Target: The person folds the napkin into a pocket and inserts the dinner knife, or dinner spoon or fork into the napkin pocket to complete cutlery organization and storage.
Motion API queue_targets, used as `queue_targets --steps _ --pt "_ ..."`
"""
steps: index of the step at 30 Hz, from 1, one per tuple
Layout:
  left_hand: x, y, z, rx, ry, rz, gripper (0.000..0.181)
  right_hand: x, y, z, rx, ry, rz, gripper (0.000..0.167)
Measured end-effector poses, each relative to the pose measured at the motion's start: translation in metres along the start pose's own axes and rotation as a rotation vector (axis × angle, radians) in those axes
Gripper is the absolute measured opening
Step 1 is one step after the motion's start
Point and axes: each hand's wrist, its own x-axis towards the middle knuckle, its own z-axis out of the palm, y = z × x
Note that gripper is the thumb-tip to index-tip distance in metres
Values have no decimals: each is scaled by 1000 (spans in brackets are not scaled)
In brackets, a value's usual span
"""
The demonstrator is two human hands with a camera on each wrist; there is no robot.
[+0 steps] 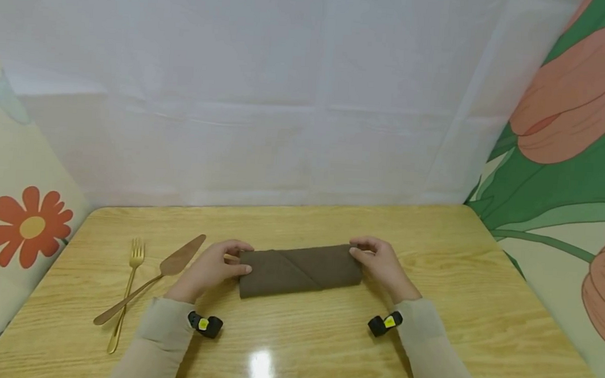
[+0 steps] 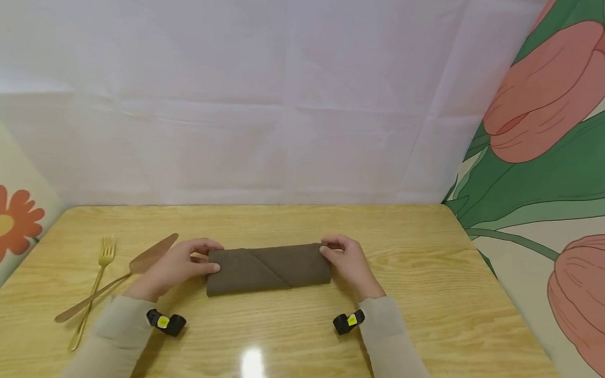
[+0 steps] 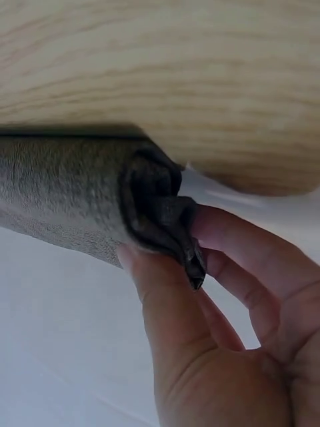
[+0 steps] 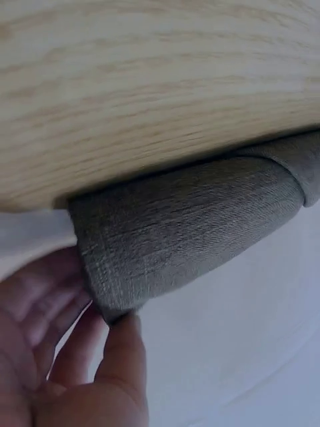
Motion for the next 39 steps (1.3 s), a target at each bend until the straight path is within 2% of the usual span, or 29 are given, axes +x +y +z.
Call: queue_targets --steps 4,8,11,15,20,23,28,31,34,39 --pt "0 1 3 53 40 2 38 -3 -5 -2 -90 -54 40 34" --pt "1 2 4 99 82 5 35 -8 -12 -3 -91 -164 152 40" --pt "1 3 5 129 101 15 34 -10 -15 0 -103 -171 180 38" --pt "1 3 5 161 102 22 33 -9 -14 4 -122 -136 160 38" --pt "0 4 6 197 107 -1 32 -6 -10 5 -69 -90 109 43" --pt "-1 5 6 200 120 -15 33 -5 -10 5 -82 -58 64 42" --pt "2 8 7 192 144 -20 35 -8 -19 3 -162 33 8 28" --pt "4 8 8 194 149 -13 37 -12 -28 1 -211 46 -40 18" --pt "4 8 8 232 150 41 40 -16 -36 1 -241 -17 -64 15" --pt "4 12 8 366 110 182 43 -24 -46 4 -268 -252 -48 18"
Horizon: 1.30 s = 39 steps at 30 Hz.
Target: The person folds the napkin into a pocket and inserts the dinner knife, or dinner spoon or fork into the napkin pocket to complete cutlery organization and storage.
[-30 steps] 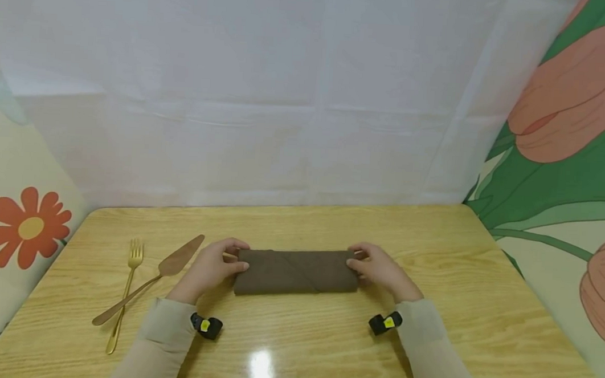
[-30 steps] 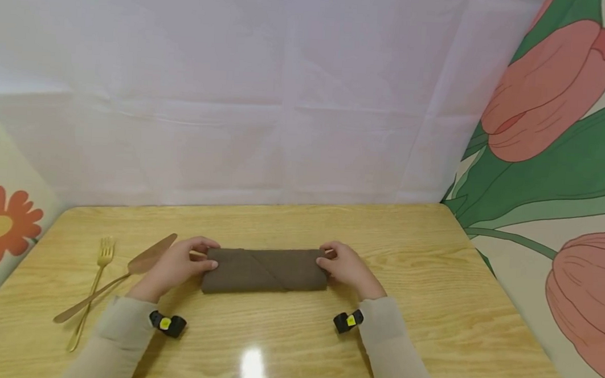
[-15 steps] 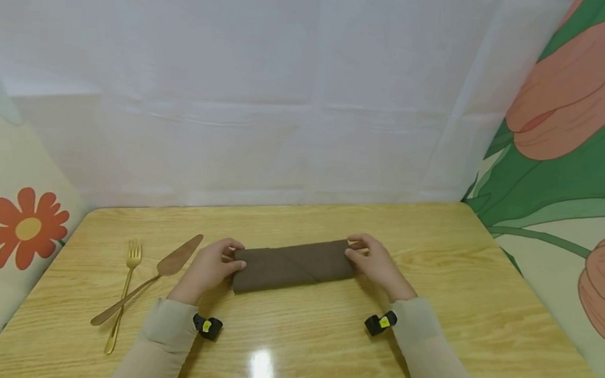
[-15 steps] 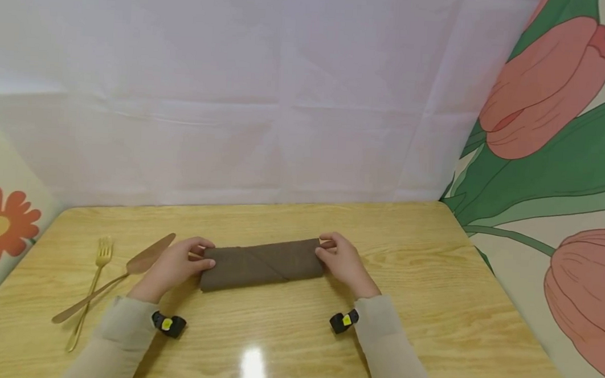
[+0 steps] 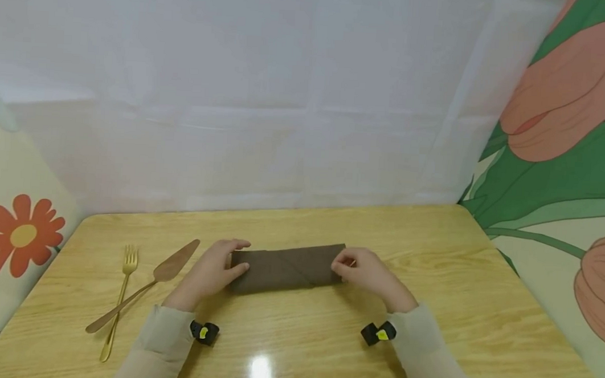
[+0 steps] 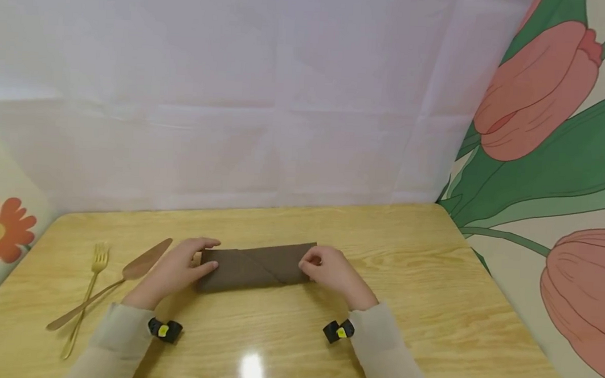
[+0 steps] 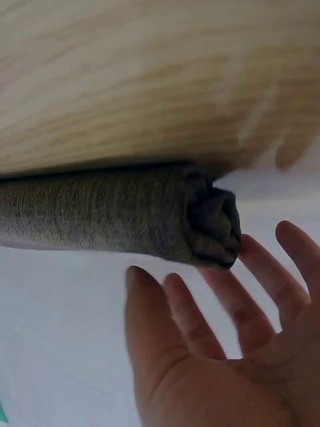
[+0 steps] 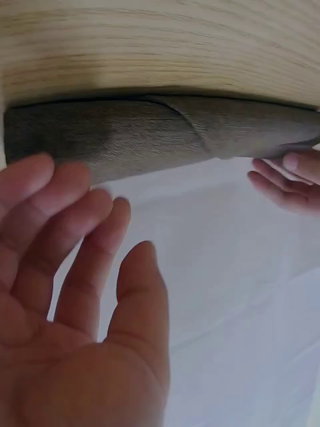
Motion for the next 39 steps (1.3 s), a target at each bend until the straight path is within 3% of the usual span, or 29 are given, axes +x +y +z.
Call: queue_targets --steps 6,11,17,27,32,39 --pt "-2 7 -2 71 -68 107 42 -6 -6 5 -10 -170 0 24" --pt "-2 7 -2 95 -104 128 45 -6 -6 12 -9 -230 72 27" --pt "-2 4 -2 115 -133 126 47 -3 -3 18 1 -219 118 29" --pt "-3 6 -4 111 -182 63 52 6 5 26 77 -128 145 43" --pt "-3 6 -5 123 -191 31 50 15 12 35 204 -104 102 51" --pt "-5 8 -5 77 -221 34 44 18 16 50 473 -109 71 63"
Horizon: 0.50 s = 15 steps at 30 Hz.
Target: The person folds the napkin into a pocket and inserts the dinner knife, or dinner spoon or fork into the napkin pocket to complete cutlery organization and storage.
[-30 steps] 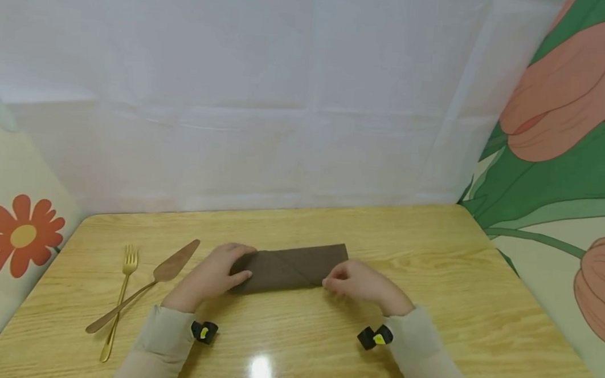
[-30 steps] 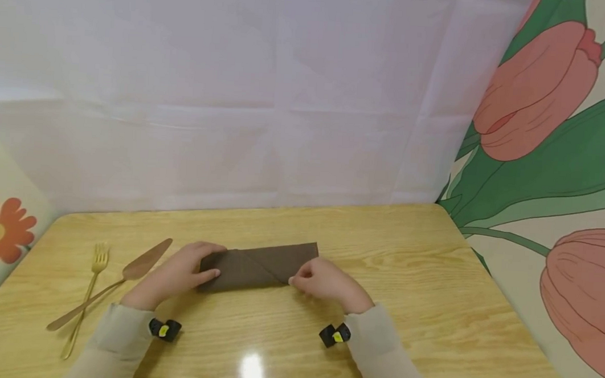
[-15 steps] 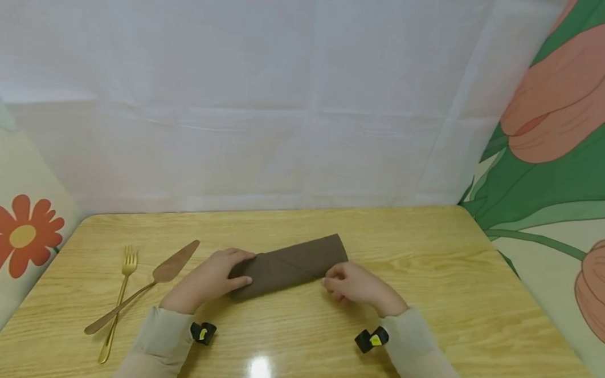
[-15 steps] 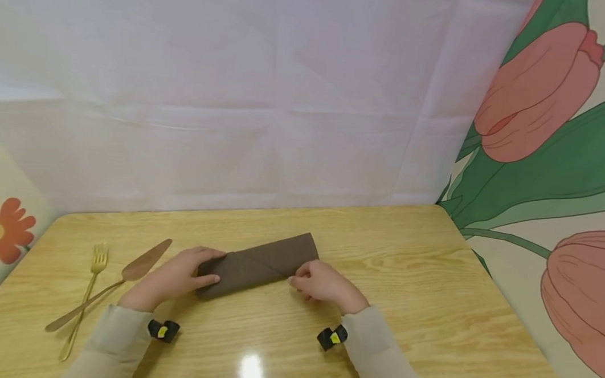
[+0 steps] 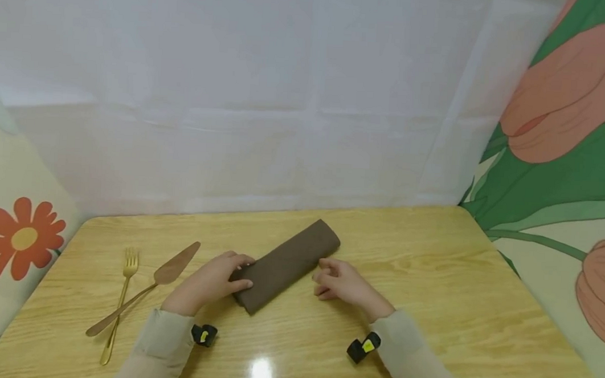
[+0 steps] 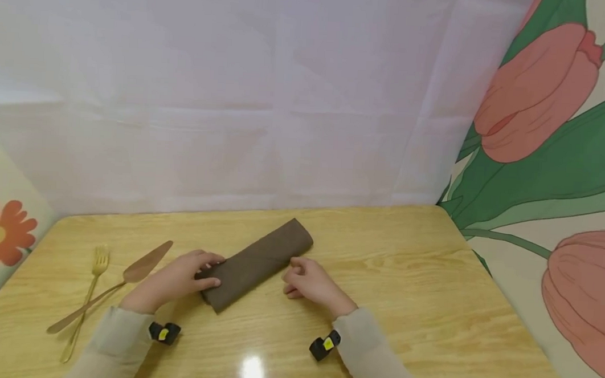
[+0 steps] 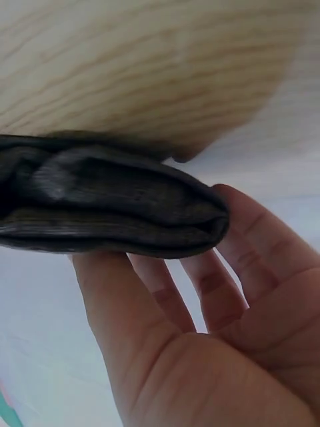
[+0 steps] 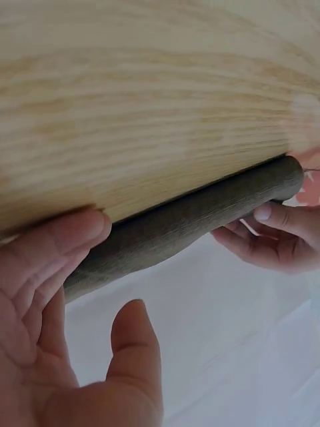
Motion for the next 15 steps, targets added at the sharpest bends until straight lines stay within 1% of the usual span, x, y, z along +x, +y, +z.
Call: queue_targets --steps 5,10,13,15 --pt "-1 0 2 -47 -30 -24 38 2 9 10 125 13 -33 65" --pt "3 2 3 -97 -39 -9 34 7 13 14 218 31 -62 70" --pt "5 5 5 -135 -60 1 36 12 15 14 279 37 -71 71" --pt "6 7 6 -158 -84 22 38 13 17 13 306 36 -78 70"
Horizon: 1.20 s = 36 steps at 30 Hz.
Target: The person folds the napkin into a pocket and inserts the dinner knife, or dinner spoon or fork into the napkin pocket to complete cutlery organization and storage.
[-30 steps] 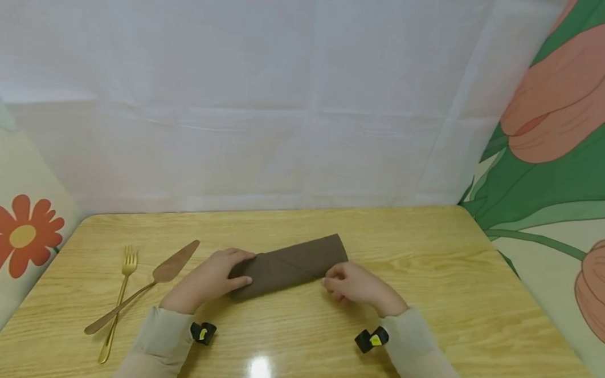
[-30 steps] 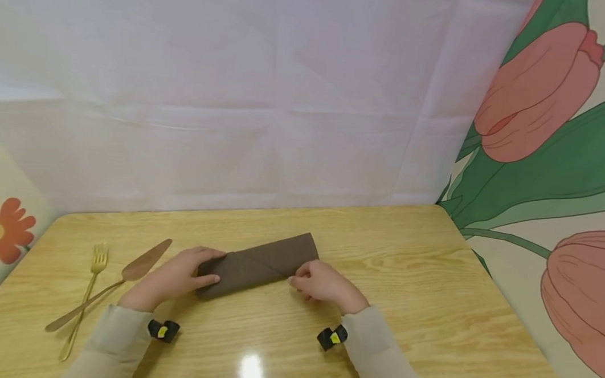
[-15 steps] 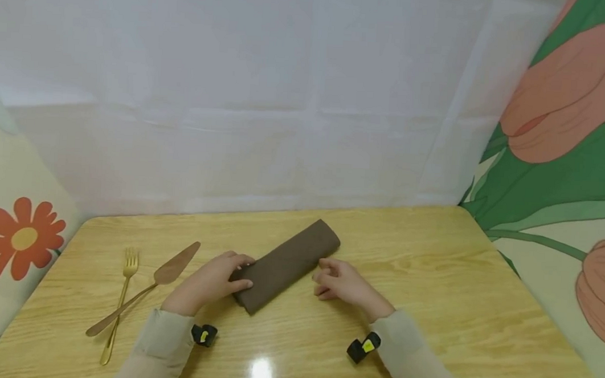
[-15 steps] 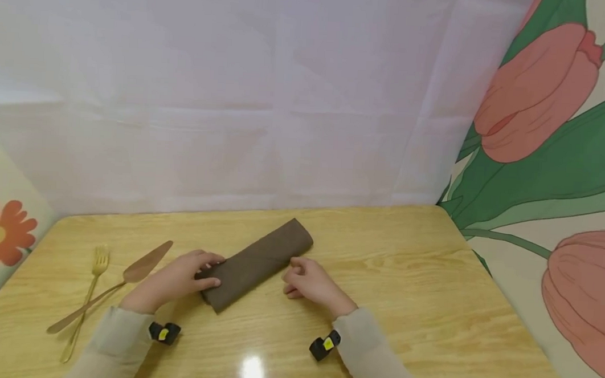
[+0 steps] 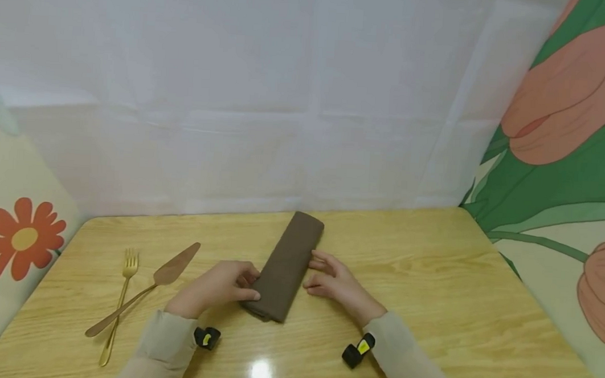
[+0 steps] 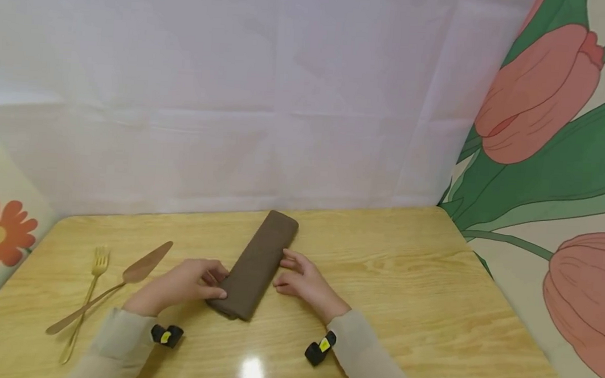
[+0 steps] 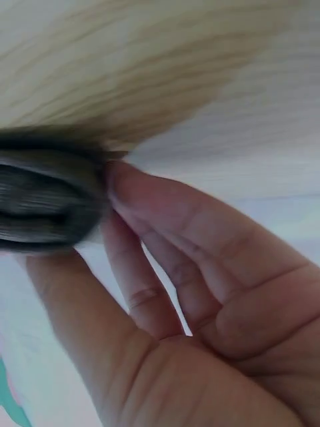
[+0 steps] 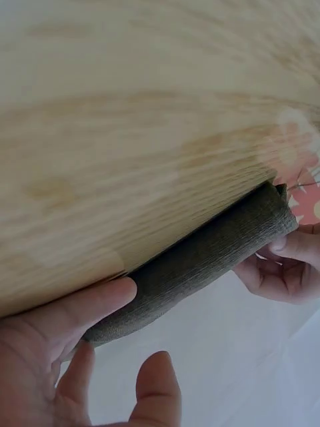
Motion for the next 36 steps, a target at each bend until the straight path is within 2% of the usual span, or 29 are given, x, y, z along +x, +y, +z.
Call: queue_targets --steps 5,9,14,17,22,24,28,31,33,36 --pt "1 5 4 -38 -26 36 40 3 2 -5 -52 -29 -51 67" --pt "0 10 10 -62 -40 45 36 -1 8 -6 -119 -12 -76 64" --pt "2 14 13 -54 -29 77 29 0 9 -4 -147 12 -90 58" --pt "3 16 12 -10 -7 92 28 3 8 -3 -157 16 -92 55" --pt "1 20 11 93 84 62 53 6 6 -1 -176 27 -87 53" --pt "2 20 12 98 91 29 67 6 6 -1 -187 33 -91 52" --pt "4 19 15 64 21 -4 86 7 6 -1 -223 45 -107 51" --pt "3 17 16 20 -37 -15 97 7 3 0 -292 46 -119 49" --pt "2 17 16 -5 -60 -22 101 4 0 1 -389 42 -137 48" --pt "-1 18 15 -32 -85 -32 105 -1 -7 2 -591 35 -182 48"
